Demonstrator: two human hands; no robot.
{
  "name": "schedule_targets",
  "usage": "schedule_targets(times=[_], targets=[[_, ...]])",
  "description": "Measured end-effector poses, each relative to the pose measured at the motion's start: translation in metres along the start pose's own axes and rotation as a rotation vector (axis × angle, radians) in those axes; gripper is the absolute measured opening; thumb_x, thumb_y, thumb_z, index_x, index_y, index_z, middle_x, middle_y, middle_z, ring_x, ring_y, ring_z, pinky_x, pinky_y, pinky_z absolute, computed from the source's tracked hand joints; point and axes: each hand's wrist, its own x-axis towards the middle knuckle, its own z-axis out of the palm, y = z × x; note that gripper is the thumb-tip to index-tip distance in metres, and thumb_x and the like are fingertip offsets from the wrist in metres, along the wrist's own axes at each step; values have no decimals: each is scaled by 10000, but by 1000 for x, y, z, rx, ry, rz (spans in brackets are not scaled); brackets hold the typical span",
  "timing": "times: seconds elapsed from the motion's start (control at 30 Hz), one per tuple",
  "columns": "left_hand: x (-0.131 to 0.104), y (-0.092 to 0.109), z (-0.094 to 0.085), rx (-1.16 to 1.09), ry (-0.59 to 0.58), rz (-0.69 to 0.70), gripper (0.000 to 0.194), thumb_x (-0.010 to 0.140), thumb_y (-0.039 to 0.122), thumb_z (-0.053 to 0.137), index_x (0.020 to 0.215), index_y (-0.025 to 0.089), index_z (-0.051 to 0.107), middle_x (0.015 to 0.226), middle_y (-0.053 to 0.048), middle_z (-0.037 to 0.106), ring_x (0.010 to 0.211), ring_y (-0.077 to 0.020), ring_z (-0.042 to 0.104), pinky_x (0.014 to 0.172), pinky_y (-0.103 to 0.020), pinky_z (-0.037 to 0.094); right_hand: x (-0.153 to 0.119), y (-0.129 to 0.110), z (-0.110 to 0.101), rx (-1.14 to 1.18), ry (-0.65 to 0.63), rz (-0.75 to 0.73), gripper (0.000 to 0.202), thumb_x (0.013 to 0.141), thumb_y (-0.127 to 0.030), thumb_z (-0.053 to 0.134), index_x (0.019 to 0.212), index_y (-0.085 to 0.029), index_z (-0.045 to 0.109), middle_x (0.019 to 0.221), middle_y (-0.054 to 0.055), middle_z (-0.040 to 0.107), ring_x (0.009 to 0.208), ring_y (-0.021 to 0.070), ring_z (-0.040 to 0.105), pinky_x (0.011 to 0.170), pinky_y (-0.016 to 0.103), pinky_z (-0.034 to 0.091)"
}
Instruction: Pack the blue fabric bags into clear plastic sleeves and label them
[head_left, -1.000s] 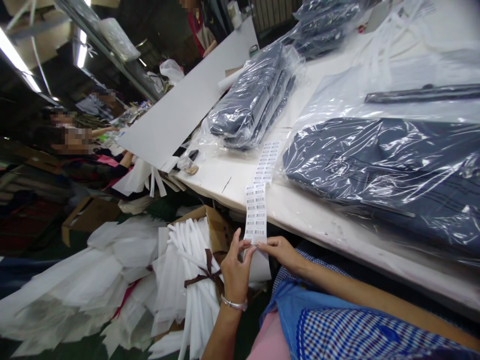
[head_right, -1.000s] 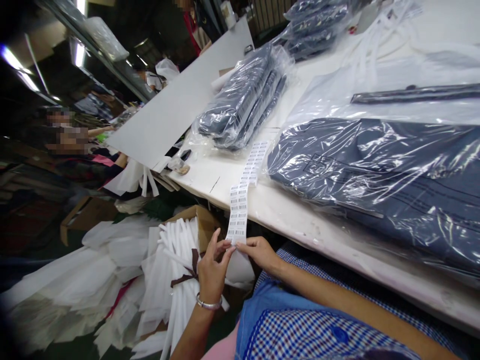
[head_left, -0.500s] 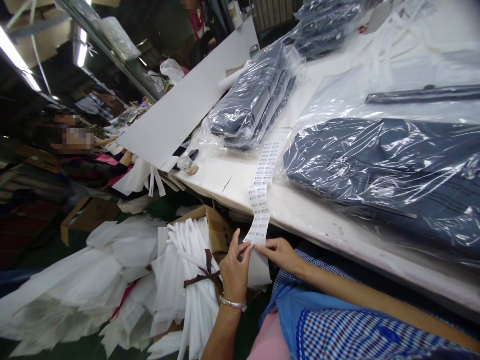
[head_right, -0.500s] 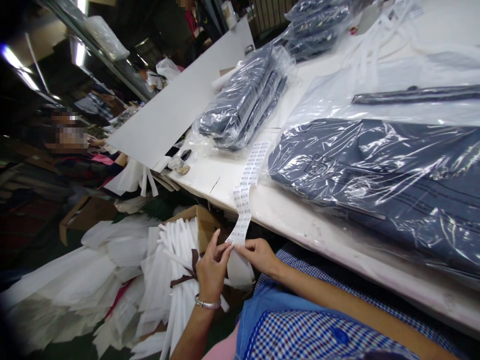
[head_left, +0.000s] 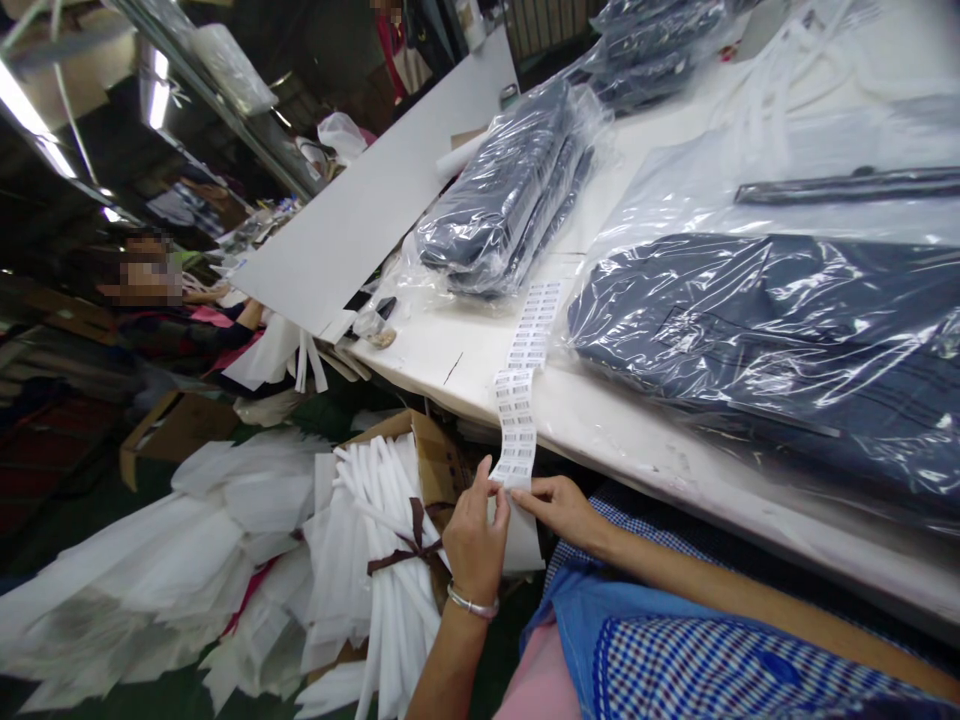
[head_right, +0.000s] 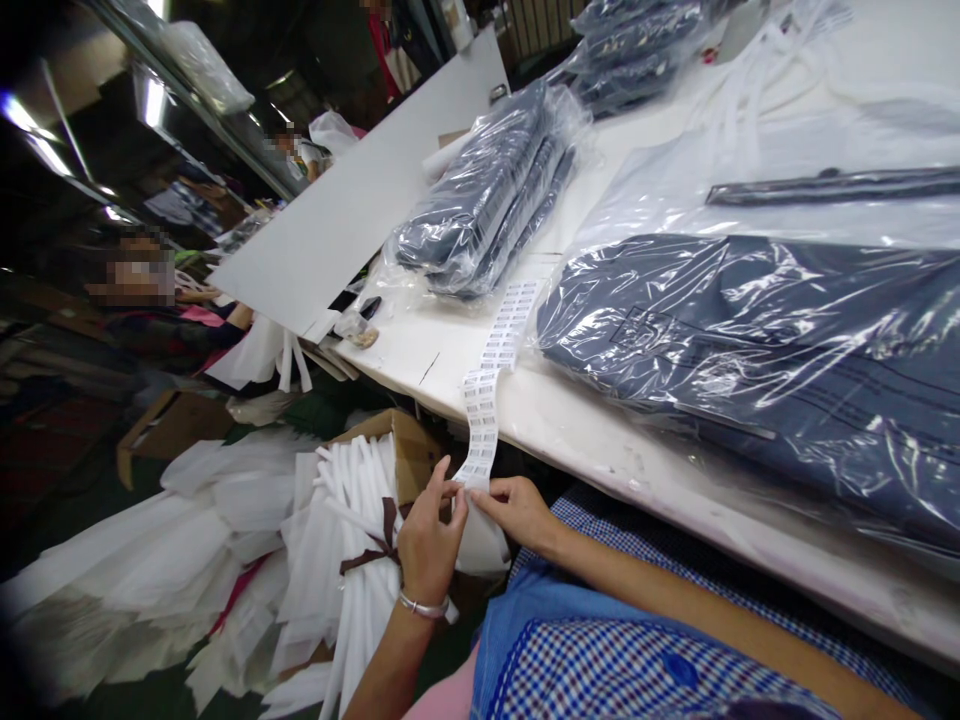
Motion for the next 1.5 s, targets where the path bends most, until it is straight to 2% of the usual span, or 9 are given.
schedule_targets(times=[0.17, 0.43, 0.7, 0.8, 0.9, 1.07, 1.27, 1.37, 1.5], targets=[[8, 1, 1, -362, -28, -301, 618, 843, 253, 596, 1430, 279, 406, 942, -15, 714, 767, -137, 677, 733, -292, 580, 4, 4, 1, 103, 62, 88, 512, 765, -598, 678, 875, -107, 776, 797, 70, 736, 700, 212, 635, 696, 336, 490], [13, -8, 5, -778, 5, -553, 727, 792, 369, 674, 1433, 185, 384, 931, -48, 696, 775, -129, 658, 719, -262, 549, 8, 14, 1, 364, 102, 236, 519, 639, -582, 788, 826, -99, 756, 805, 92, 732, 735, 213, 644, 799, 389, 490], [25, -21, -7, -979, 211, -769, 668, 768, 361, 727, 1377, 258, 471, 1034, -39, 647, 747, -67, 631, 647, -171, 518, 12, 16, 5, 439, 150, 296, 526, 609, -574, 803, 872, -121, 758, 860, 97, 742, 851, 245, 674, 896, 416, 485], [34, -20, -19, -997, 264, -757, 637, 775, 348, 728, 1360, 258, 493, 1009, -33, 641, 755, -64, 625, 644, -157, 519, 12, 27, 1, 325, 49, 271, 575, 593, -584, 802, 934, -124, 751, 921, 104, 743, 928, 276, 675, 959, 453, 461], [42, -7, -27, -928, 277, -655, 628, 804, 378, 698, 1376, 253, 472, 1024, -43, 656, 767, -81, 639, 650, -178, 532, 3, 26, -11, 87, -47, 192, 591, 567, -530, 829, 1001, -138, 742, 969, 105, 739, 981, 310, 665, 974, 480, 460], [53, 35, -14, -601, 285, -176, 557, 875, 337, 617, 1391, 219, 444, 999, -52, 707, 843, -138, 682, 773, -277, 569, -25, -30, -33, -140, 197, -45, 354, 819, -458, 665, 1043, -190, 722, 1021, 87, 725, 964, 267, 662, 924, 430, 495], [66, 93, 14, -273, 369, 562, 488, 856, 138, 631, 1322, 202, 503, 915, -46, 759, 772, -141, 706, 744, -262, 578, -51, -100, -45, 264, 400, -179, 367, 783, -468, 735, 1021, -202, 645, 1030, 64, 689, 1013, 216, 629, 922, 355, 498], [69, 117, 22, -282, 361, 764, 537, 818, 76, 665, 1319, 185, 503, 969, -78, 761, 846, -166, 719, 764, -275, 586, -65, -111, -53, 383, 470, -242, 338, 813, -470, 708, 1004, -201, 632, 1037, 60, 671, 998, 206, 624, 930, 358, 494], [65, 130, 31, -334, 283, 916, 531, 807, 63, 669, 1302, 193, 525, 1022, -87, 757, 896, -193, 722, 793, -315, 597, -81, -113, -64, 450, 589, -278, 313, 797, -473, 717, 920, -193, 651, 947, 41, 655, 914, 194, 622, 902, 358, 503]])
